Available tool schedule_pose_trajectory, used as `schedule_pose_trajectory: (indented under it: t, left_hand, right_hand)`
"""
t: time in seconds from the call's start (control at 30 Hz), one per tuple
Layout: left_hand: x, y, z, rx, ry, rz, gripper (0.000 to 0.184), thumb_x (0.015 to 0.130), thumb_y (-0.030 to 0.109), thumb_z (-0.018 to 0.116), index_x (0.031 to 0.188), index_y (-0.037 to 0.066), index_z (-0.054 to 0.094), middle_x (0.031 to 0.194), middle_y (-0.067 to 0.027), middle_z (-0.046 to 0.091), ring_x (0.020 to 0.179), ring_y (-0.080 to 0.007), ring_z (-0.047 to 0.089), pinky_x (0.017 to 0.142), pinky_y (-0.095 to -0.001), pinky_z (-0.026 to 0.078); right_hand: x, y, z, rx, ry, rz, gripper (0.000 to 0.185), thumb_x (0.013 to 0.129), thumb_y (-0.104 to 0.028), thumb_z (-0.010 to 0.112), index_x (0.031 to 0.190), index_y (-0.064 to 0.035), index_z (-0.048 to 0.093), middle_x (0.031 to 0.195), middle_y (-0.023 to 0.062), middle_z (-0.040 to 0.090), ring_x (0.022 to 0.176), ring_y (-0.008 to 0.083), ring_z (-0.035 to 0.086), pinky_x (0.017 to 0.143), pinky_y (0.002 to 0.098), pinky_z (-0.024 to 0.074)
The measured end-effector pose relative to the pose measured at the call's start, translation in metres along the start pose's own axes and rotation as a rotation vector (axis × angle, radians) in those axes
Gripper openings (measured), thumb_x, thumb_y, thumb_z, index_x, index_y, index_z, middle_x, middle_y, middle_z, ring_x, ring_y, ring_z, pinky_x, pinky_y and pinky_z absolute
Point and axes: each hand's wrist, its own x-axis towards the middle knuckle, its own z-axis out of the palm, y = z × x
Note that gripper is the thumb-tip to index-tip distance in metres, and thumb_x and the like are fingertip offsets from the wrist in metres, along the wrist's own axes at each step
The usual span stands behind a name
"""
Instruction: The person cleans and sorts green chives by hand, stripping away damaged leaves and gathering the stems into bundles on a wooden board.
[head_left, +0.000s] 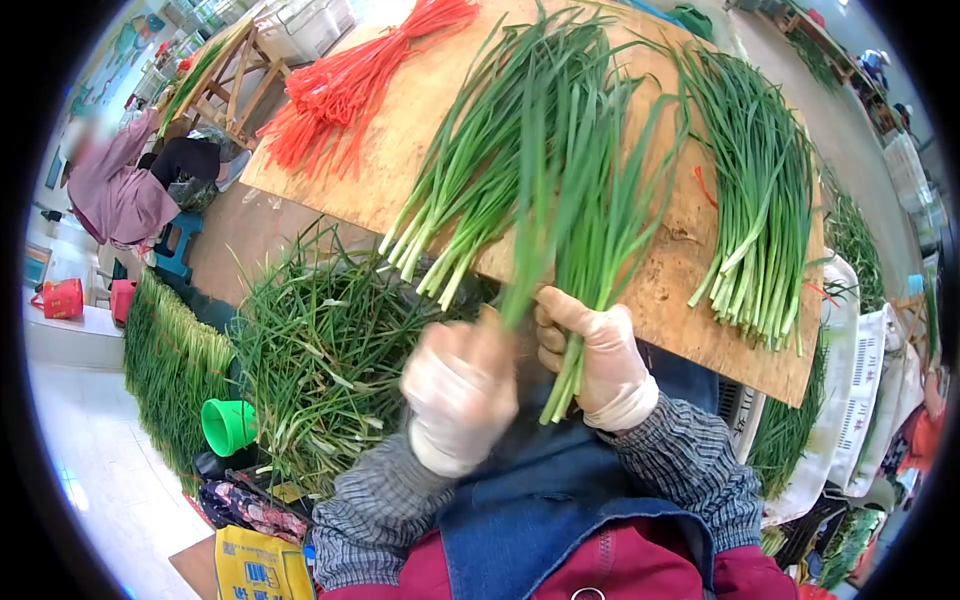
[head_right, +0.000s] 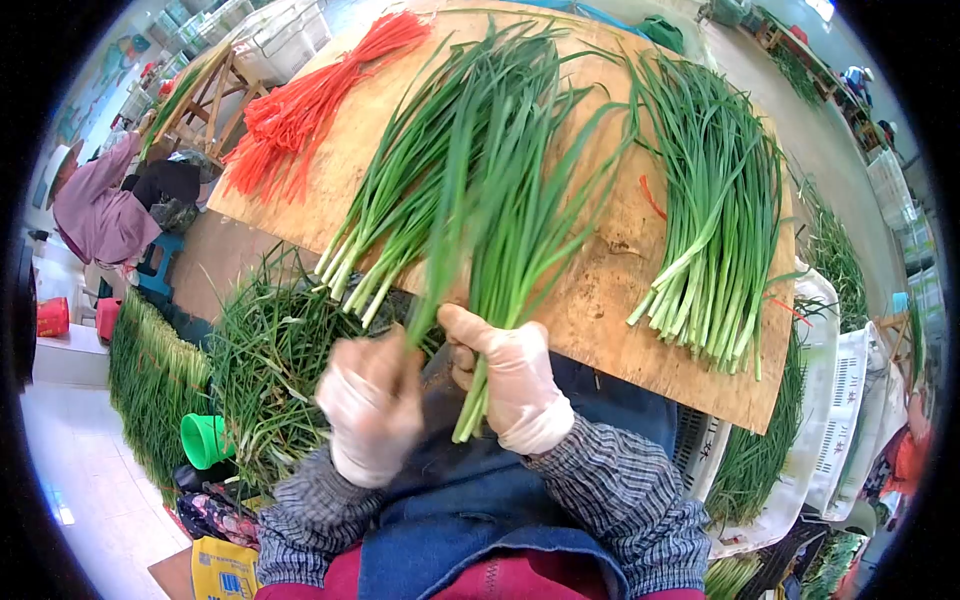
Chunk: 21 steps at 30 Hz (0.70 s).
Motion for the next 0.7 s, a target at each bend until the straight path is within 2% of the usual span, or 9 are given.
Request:
schedule_pose_trajectory:
  t: [0.03,0.07,0.13,0.17,0.2,0.27,0.43,0.53,0.7]
  left_hand:
    - [-0.008,0.010,0.001,-0.065,-0.038,0.032,0.040,0.063,-0.001,0.070,0.101,0.001,0.058,0.071,-0.0092,0.053,0.055,-0.0222,0.051,0.048,-0.0337,0.042]
    - [-0.015,0.016,0.000,-0.072,-0.087,0.037,0.040,0.066,0.000,0.070,0.104,0.001,0.057,0.075,-0.0098,0.056,0.061,-0.0202,0.054,0.051,-0.0309,0.044]
    - [-0.022,0.016,-0.002,-0.579,-0.057,-0.248,0.037,0.071,0.003,0.070,0.105,0.000,0.057,0.084,-0.0098,0.060,0.066,-0.0167,0.057,0.055,-0.0272,0.046]
    - [-0.025,0.017,-0.007,-0.891,-0.090,-0.637,0.031,0.079,0.010,0.067,0.105,-0.003,0.057,0.086,-0.0090,0.063,0.069,-0.0136,0.058,0.060,-0.0247,0.048]
    - [-0.016,0.018,-0.019,-1.166,-0.138,-1.063,0.029,0.082,0.015,0.063,0.102,-0.005,0.057,0.080,-0.0079,0.063,0.065,-0.0120,0.058,0.060,-0.0230,0.047]
    - [-0.019,0.001,-0.019,-1.265,-0.218,-1.178,0.021,0.081,0.011,0.064,0.099,-0.001,0.060,0.080,-0.0053,0.062,0.064,-0.0082,0.054,0.059,-0.0193,0.045]
    - [-0.005,0.012,-0.012,-1.109,-0.433,-1.077,0.015,0.080,0.008,0.062,0.091,-0.002,0.061,0.075,-0.0044,0.062,0.063,-0.0073,0.054,0.056,-0.0190,0.042]
    - [-0.006,0.015,-0.008,-1.142,-0.361,-1.112,0.013,0.080,0.007,0.062,0.088,-0.003,0.061,0.072,-0.0043,0.061,0.060,-0.0067,0.053,0.055,-0.0185,0.041]
    - [-0.017,0.021,-0.005,-1.101,-0.181,-1.159,0.011,0.081,0.007,0.061,0.086,-0.003,0.062,0.069,-0.0043,0.061,0.059,-0.0070,0.053,0.055,-0.0188,0.041]
  right_hand:
    - [0.001,0.003,0.000,-0.052,0.015,0.006,0.015,0.079,-0.010,0.063,0.089,-0.0003,0.057,0.069,0.0013,0.053,0.052,0.0087,0.045,0.045,0.0213,0.0356]
    - [0.003,0.005,0.000,-0.103,0.028,0.010,0.014,0.079,-0.009,0.063,0.089,-0.0006,0.058,0.069,0.0012,0.054,0.052,0.0089,0.046,0.045,0.0216,0.0368]
    - [0.003,0.006,-0.003,-0.009,0.015,0.030,0.012,0.077,-0.005,0.061,0.088,-0.0005,0.058,0.068,0.0013,0.056,0.051,0.0080,0.045,0.044,0.0216,0.0370]
    - [0.002,0.005,-0.005,0.018,-0.001,0.032,0.012,0.077,-0.004,0.061,0.088,-0.0004,0.058,0.069,0.0015,0.056,0.051,0.0077,0.045,0.044,0.0214,0.0371]
    - [0.000,0.004,-0.008,0.045,-0.015,0.036,0.012,0.077,-0.003,0.060,0.088,-0.0003,0.058,0.069,0.0017,0.057,0.050,0.0074,0.045,0.044,0.0212,0.0371]
    - [0.003,0.008,-0.015,0.011,-0.015,0.037,0.012,0.076,-0.003,0.061,0.087,-0.0001,0.059,0.070,0.0020,0.057,0.051,0.0072,0.045,0.044,0.0208,0.0367]
    - [0.000,0.012,-0.013,-0.008,-0.011,0.012,0.012,0.075,-0.003,0.062,0.086,0.0001,0.059,0.068,0.0020,0.057,0.051,0.0084,0.046,0.044,0.0210,0.0367]
    - [-0.003,0.011,-0.011,-0.106,0.065,-0.015,0.012,0.075,-0.003,0.063,0.086,0.0004,0.059,0.068,0.0032,0.057,0.050,0.0089,0.047,0.044,0.0211,0.0369]
    - [-0.002,0.016,-0.007,-0.015,0.125,-0.026,0.008,0.072,0.001,0.065,0.079,0.0017,0.060,0.059,0.0046,0.054,0.045,0.0115,0.048,0.041,0.0240,0.0378]
